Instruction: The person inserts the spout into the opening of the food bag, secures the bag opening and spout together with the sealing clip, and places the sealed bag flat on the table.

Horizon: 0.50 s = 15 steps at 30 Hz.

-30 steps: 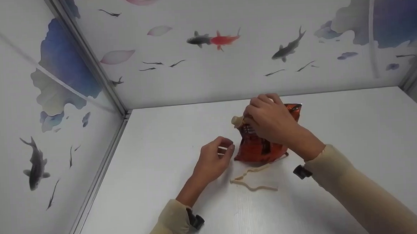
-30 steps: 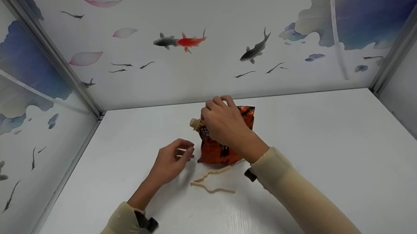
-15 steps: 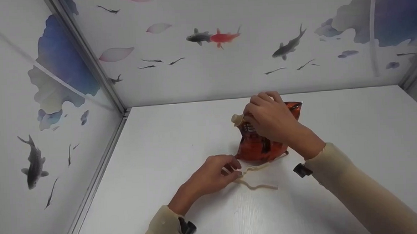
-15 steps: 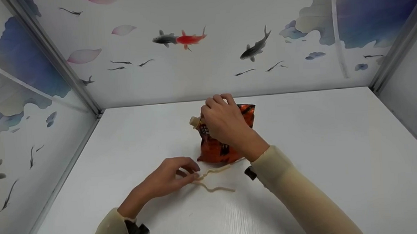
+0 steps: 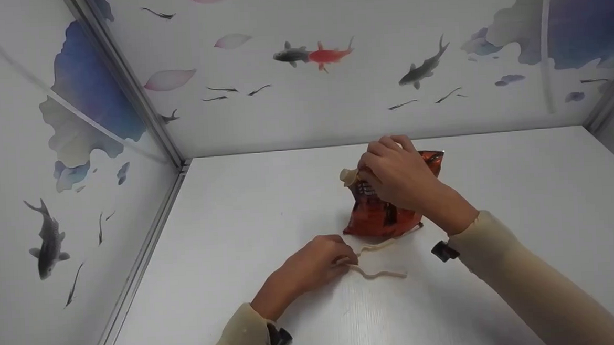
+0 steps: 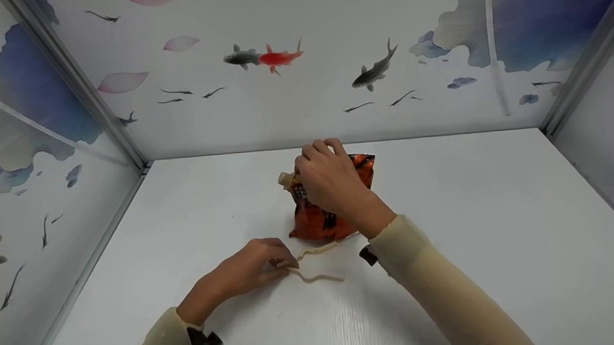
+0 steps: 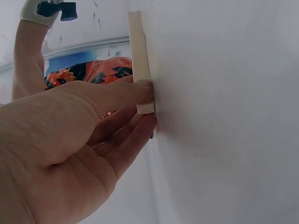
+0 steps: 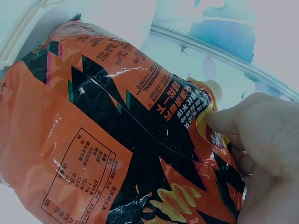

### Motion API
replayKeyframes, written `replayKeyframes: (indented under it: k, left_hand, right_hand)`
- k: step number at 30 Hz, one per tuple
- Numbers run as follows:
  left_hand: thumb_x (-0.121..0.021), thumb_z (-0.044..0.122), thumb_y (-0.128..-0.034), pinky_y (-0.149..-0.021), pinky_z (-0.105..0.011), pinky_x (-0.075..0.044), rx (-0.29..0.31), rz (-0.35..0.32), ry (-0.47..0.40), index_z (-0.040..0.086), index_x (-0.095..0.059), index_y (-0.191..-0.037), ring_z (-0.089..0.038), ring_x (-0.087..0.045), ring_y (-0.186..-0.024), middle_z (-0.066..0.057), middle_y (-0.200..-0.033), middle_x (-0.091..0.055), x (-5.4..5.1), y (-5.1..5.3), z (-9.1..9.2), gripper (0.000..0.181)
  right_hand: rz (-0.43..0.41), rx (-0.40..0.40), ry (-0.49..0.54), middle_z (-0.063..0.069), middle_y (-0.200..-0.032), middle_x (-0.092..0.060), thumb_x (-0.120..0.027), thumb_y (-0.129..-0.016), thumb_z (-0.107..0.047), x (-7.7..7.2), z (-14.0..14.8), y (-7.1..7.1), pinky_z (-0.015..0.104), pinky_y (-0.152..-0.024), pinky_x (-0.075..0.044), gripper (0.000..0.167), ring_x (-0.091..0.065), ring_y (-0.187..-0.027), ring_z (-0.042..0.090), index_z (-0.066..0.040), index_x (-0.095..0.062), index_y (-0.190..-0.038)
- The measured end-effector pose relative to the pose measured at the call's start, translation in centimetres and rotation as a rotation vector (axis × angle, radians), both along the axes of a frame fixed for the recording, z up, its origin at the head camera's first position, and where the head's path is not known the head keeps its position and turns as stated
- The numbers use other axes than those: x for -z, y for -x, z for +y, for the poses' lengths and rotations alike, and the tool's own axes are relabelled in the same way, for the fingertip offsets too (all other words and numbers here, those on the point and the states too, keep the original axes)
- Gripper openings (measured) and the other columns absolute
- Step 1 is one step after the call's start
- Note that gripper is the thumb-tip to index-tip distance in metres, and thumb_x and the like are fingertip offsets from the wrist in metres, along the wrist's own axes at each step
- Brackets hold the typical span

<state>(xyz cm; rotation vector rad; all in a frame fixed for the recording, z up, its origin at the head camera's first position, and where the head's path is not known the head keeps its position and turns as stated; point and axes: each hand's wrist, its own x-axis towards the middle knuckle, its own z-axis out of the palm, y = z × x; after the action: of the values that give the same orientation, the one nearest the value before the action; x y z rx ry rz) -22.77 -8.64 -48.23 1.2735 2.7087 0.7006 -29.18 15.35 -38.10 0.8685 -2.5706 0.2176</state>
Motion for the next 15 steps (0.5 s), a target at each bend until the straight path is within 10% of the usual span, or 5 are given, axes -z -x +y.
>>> replayKeyframes:
  k: [15]
  left_hand:
    - [-0.073, -0.004, -0.099, -0.094, -0.024, -0.06, -0.019, 0.015, 0.021, 0.01, -0.085, -0.104, -0.012, -0.075, -0.104, -0.001, -0.104, -0.081, -0.35, 0.46, -0.98, 0.019]
  right_hand:
    - [-0.033, 0.029, -0.008, 0.007, -0.106, -0.07, -0.07, -0.107, -0.022, -0.16, -0.09, -0.07, 0.06, -0.119, -0.04, 0.012, -0.061, -0.117, 0.032, -0.012, -0.076, -0.108]
